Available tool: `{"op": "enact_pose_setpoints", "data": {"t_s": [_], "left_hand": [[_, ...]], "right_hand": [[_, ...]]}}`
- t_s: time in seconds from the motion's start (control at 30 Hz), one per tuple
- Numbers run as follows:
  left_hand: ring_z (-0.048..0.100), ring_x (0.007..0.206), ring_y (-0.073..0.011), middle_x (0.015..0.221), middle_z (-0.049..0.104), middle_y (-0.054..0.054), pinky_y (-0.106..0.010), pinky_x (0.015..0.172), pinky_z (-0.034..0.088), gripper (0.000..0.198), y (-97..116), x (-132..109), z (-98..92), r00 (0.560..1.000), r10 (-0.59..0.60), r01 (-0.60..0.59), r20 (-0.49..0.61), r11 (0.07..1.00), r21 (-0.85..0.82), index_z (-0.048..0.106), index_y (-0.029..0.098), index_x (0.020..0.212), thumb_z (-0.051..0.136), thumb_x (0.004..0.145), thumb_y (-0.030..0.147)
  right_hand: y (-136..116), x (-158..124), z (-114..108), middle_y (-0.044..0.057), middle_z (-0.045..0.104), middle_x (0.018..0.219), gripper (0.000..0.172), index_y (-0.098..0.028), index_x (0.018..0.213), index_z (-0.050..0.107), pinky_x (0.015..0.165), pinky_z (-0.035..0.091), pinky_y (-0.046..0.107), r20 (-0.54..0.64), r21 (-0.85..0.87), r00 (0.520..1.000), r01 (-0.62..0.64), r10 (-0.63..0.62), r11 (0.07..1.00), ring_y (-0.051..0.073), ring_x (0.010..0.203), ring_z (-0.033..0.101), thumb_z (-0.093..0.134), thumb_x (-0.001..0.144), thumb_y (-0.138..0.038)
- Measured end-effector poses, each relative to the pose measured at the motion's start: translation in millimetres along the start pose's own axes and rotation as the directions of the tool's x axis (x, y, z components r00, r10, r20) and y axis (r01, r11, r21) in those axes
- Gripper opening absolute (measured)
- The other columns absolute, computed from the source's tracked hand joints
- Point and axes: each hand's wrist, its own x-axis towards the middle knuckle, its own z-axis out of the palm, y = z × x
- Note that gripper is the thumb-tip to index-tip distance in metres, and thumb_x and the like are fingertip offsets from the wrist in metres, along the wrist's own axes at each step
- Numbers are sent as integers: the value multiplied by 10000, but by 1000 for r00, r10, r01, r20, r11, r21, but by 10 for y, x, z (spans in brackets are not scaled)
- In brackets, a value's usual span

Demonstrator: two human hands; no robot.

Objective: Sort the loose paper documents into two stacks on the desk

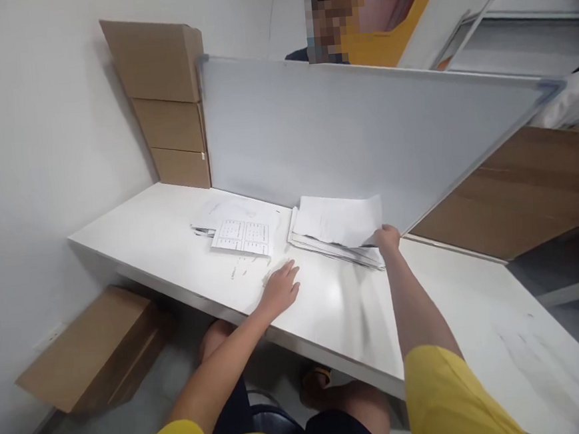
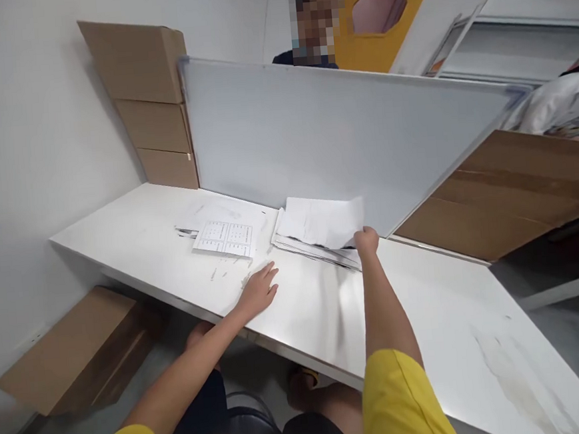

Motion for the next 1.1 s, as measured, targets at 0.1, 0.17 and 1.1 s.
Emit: {"op": "enact_pose_setpoints", "data": {"t_s": [0.1,0.17,1.1], "left_hand": [[432,1439,-246,1587,408,-108,-432,1167,408,440,16,-1,43,1000,15,-15,-22,1000,5,497,180,1412,462,996,317],[437,1437,-240,1578,423,-110,-429,1162,414,439,26,-7,69,999,22,-22,-31,1000,6,504,173,1404,450,1009,354],[570,1266,-315,1326,629,-196,-443,1081,446,401,140,27,73,995,-6,-5,102,995,103,584,83,1288,453,997,327]], "right_hand": [[-10,215,81,275,664,985,437,-32,1072,675,841,477,486,-11,-113,989,-146,146,983,384,1001,613,557,670,-156],[-24,257,144,348,576,1228,595,-8,1281,568,916,446,538,-52,-168,982,-187,181,968,423,1164,554,544,697,-123],[-1522,-1611,1468,264,570,1371,626,-47,1525,324,1117,232,568,660,-96,261,959,-705,265,353,1241,526,430,930,-210]]}}
